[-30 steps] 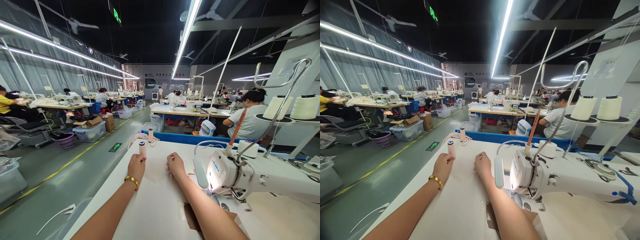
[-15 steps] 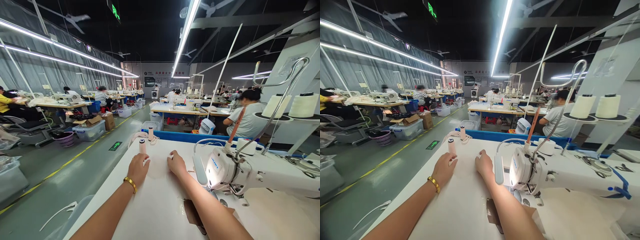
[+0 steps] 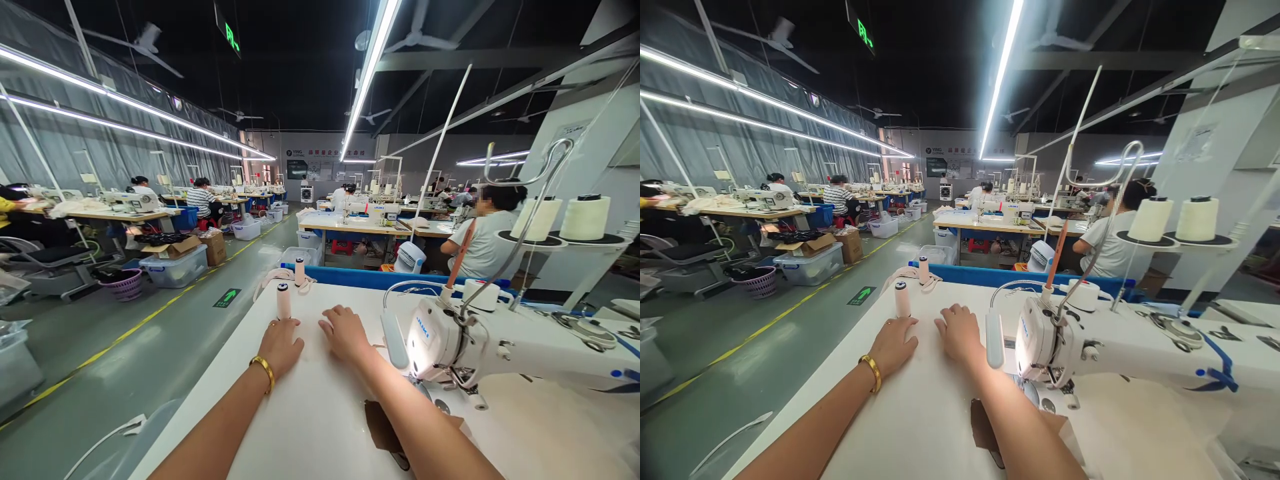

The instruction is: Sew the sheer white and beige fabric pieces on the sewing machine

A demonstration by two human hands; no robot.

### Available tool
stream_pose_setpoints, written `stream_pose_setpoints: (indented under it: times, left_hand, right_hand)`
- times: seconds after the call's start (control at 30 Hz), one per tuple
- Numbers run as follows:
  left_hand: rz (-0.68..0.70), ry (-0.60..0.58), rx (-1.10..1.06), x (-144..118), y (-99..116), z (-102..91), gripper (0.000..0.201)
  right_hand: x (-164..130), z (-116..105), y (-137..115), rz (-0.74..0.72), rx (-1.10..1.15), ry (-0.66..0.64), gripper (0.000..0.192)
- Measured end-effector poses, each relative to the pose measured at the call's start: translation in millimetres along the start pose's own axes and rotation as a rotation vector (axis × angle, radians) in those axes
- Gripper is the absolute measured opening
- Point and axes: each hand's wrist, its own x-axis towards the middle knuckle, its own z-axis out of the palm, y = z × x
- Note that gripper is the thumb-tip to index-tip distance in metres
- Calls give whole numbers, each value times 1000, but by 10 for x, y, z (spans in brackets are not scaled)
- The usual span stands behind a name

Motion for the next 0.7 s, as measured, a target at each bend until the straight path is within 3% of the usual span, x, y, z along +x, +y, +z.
stream_pose_setpoints:
  times: [0.2, 0.33, 0.43, 0.6, 0.7]
  left_hand:
    - [-3, 226, -41, 154, -84, -122, 33]
    - [-155, 348, -107, 396, -169, -134, 62]
    - [-257, 285, -175, 541, -256, -66, 75]
    - [-262, 130, -233, 663, -408, -46, 38]
    - [-267, 111, -223, 736, -461, -100, 35]
  right_hand:
    - [-130, -40, -61, -41, 9, 51, 38]
    - [-442, -191, -78, -108, 14, 47, 33]
    - [-744, -268, -24, -163, 25, 18, 33]
    - [-1222, -355, 209, -232, 85, -23, 37]
    - [-1458, -327, 377, -303, 92, -29, 42]
